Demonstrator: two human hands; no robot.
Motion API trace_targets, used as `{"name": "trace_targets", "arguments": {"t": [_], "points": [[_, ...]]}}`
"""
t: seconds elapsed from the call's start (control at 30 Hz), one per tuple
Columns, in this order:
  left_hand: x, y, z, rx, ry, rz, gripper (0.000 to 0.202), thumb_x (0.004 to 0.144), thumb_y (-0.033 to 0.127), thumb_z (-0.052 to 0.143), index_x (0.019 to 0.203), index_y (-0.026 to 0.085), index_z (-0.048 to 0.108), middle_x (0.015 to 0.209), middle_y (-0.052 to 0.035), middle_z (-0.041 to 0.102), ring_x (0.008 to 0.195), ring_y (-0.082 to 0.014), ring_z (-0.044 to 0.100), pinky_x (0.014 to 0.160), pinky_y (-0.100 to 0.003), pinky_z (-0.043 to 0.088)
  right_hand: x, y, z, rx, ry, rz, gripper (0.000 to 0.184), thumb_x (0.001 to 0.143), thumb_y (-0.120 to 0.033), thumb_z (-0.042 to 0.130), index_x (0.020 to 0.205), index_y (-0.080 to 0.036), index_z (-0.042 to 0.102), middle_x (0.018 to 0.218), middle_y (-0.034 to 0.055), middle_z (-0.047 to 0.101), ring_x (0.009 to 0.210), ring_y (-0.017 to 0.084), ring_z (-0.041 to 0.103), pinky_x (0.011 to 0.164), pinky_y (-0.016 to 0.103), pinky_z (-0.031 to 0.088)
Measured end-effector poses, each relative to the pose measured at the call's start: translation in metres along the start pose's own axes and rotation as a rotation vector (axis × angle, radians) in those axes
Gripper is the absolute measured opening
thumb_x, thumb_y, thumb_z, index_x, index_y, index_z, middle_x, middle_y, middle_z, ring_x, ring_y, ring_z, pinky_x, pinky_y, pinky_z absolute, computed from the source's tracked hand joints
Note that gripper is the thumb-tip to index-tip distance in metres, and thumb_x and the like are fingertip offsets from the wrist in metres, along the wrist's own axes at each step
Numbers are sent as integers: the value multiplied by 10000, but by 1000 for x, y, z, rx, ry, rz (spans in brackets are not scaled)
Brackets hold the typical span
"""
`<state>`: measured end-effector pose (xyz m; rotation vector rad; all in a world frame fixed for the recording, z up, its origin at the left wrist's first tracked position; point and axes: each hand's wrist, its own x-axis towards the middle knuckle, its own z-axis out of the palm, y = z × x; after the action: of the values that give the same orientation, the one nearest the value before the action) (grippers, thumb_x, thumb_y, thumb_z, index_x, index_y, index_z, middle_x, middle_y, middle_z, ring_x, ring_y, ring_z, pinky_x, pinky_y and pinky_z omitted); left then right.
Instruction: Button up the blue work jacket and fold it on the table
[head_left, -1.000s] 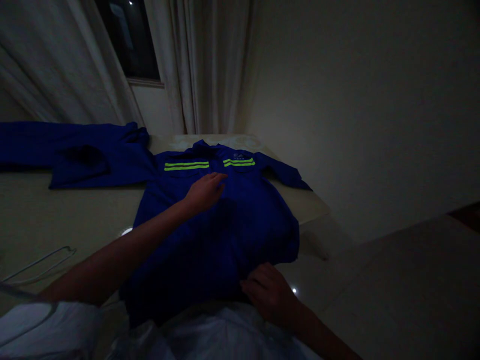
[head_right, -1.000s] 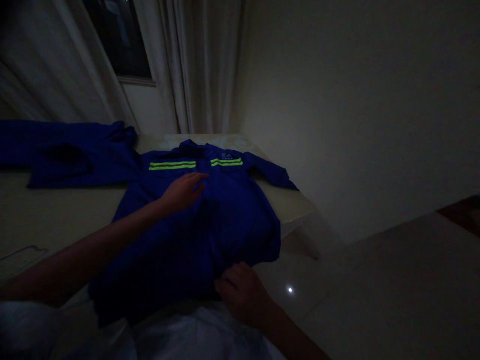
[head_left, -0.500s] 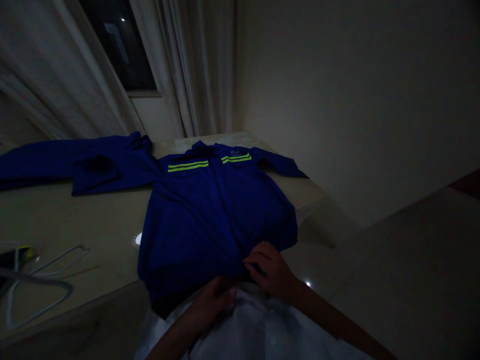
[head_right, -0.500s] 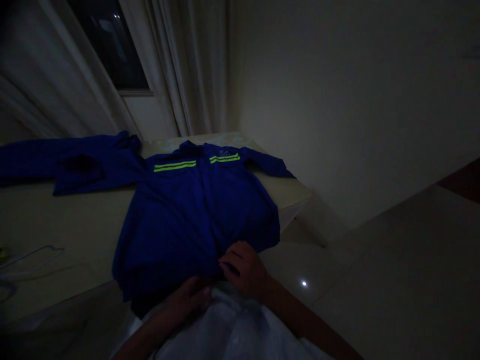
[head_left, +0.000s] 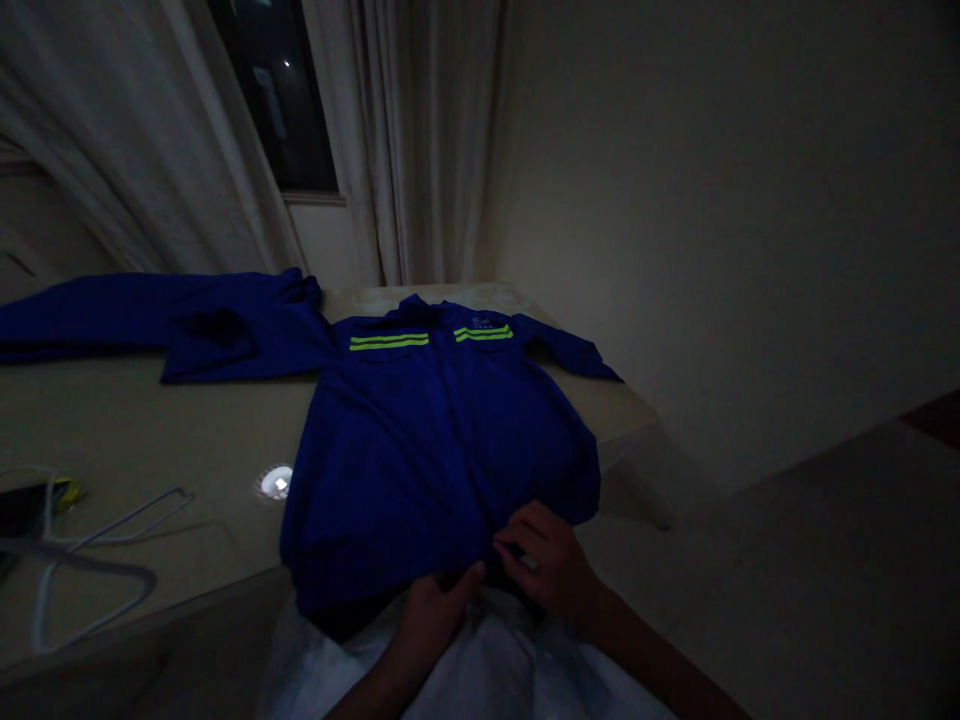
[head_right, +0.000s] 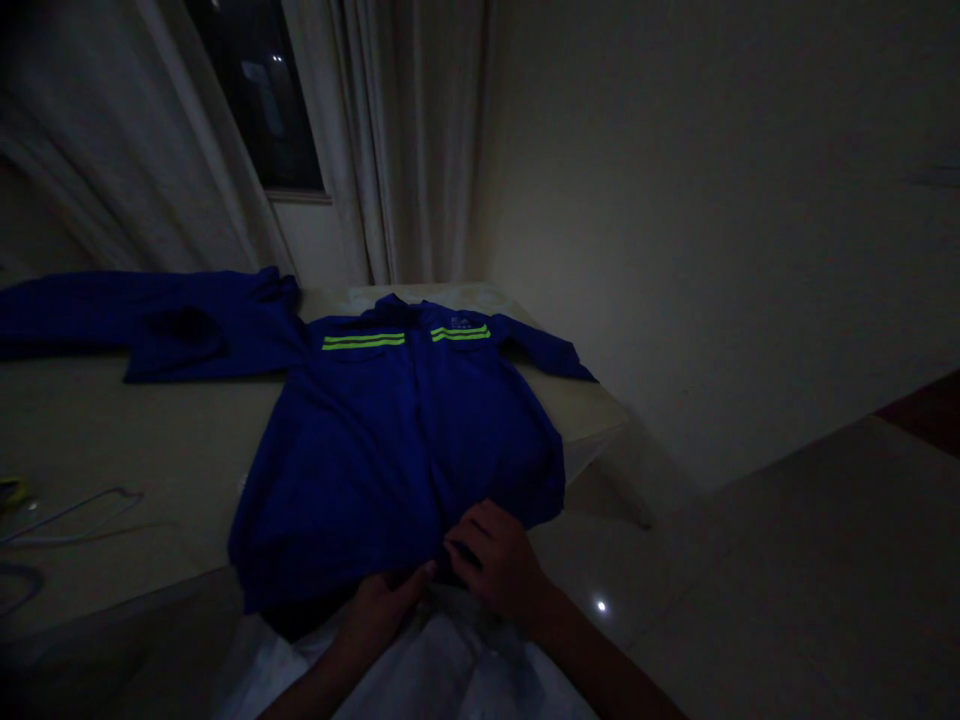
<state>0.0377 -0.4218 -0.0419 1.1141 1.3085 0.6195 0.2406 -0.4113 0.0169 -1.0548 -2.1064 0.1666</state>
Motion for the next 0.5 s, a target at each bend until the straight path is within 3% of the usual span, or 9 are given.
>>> {"name": "trace_targets", "arguments": {"t": [0.13,0.27,0.37,0.5], "points": [[-2,-4,-1,28,-21,-68,691,664,846,663,728,167,771,791,-80,739,845,-296,676,766,-345,543,21,9,0,-71,-28,-15,97,1027,-214,590,1007,-199,684,922,59,694,869,197,641,785,356,540],[-3,-6,0,14,-1,-40,735,659,886,633,718,164,761,775,-80,735,836,-292,683,777,-337,546,58,25,0,-112,-126,-5,83,1027,-199,588,1009,-204,669,960,65,687,913,209,637,844,374,542],[-2,-7,2,14,-9,-32,781,670,902,604,810,157,793,845,-104,770,895,-321,708,849,-364,557,88,42,0,-147,-224,17,58,1011,-161,602,1005,-198,645,1001,65,670,952,211,625,859,360,531],[-1,-8,3,15,-22,-9,707,694,840,644,990,225,828,1162,-122,787,1193,-368,678,1087,-406,485,125,70,7,-205,-343,-13,61,1023,-134,570,1014,-180,609,1027,72,641,947,205,593,869,343,510]]}}
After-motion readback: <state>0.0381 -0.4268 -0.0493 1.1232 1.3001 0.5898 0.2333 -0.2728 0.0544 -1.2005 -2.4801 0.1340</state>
